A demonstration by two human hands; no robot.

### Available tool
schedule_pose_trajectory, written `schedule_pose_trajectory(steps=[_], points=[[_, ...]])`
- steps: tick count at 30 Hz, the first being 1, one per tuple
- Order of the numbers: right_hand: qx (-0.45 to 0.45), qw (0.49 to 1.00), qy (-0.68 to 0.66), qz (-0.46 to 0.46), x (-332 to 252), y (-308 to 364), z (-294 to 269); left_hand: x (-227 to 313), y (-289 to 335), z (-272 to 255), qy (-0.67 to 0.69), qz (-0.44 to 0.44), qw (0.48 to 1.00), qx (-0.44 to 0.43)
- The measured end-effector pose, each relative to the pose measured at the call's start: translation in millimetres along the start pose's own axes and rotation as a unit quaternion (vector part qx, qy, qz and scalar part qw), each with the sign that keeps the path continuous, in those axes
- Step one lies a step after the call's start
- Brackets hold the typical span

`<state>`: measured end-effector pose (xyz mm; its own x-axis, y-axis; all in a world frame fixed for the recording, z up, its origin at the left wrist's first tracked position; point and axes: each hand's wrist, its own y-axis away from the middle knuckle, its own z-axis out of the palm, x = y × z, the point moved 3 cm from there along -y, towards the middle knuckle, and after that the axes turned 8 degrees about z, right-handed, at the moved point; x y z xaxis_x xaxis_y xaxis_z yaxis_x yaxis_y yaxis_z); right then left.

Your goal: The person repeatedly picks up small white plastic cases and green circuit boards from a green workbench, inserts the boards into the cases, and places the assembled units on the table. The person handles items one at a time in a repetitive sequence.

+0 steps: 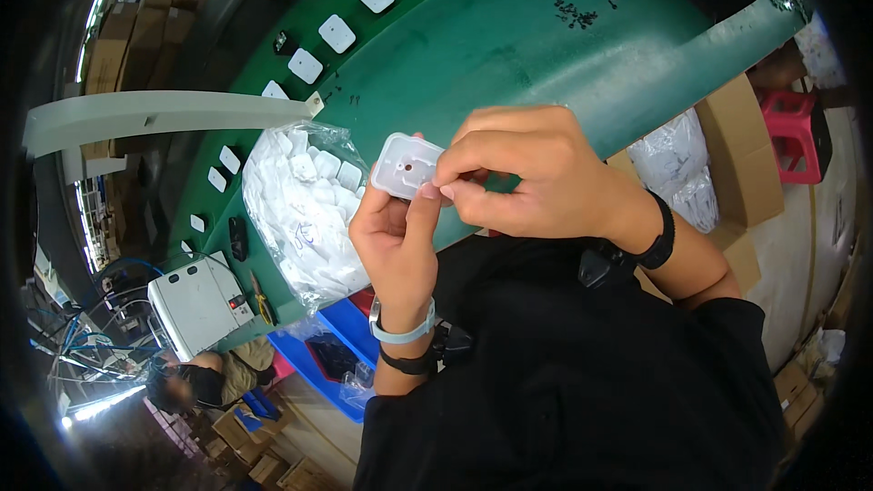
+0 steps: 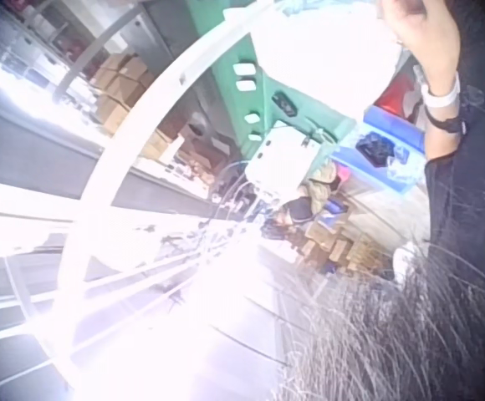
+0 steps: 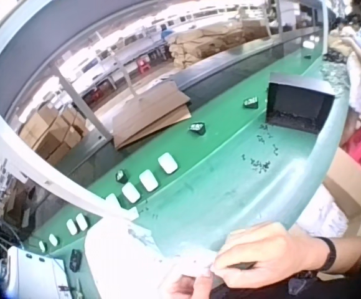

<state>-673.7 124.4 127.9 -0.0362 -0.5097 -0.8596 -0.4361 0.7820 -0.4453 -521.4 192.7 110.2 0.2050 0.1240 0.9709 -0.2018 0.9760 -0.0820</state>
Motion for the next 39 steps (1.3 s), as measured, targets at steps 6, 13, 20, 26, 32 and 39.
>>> schedule_pose_trajectory(steps=[6,13,20,26,32,39], points=[[-0.024,0.998,-0.031,0.041,1.7,-3.7,1.3,4.5,5.8,0.6,-0.033,-0.018,0.998,-0.042],[-0.030,0.993,-0.068,0.096,6.5,0.0,7.0,2.2,6.8,1.9,-0.039,-0.009,0.997,-0.068],[-0.061,0.952,-0.198,0.225,10.9,-3.2,8.6,6.1,1.6,4.9,-0.070,0.031,0.994,-0.071],[-0.064,0.943,-0.207,0.251,17.5,-2.2,14.6,-2.4,3.7,0.9,-0.060,-0.010,0.997,-0.046],[-0.042,0.903,-0.292,0.312,15.5,-1.8,22.1,4.4,4.3,0.9,-0.059,0.000,0.998,0.028],[-0.007,0.900,-0.311,0.305,13.2,-0.7,25.9,2.6,3.5,2.9,-0.066,0.042,0.996,0.035]])
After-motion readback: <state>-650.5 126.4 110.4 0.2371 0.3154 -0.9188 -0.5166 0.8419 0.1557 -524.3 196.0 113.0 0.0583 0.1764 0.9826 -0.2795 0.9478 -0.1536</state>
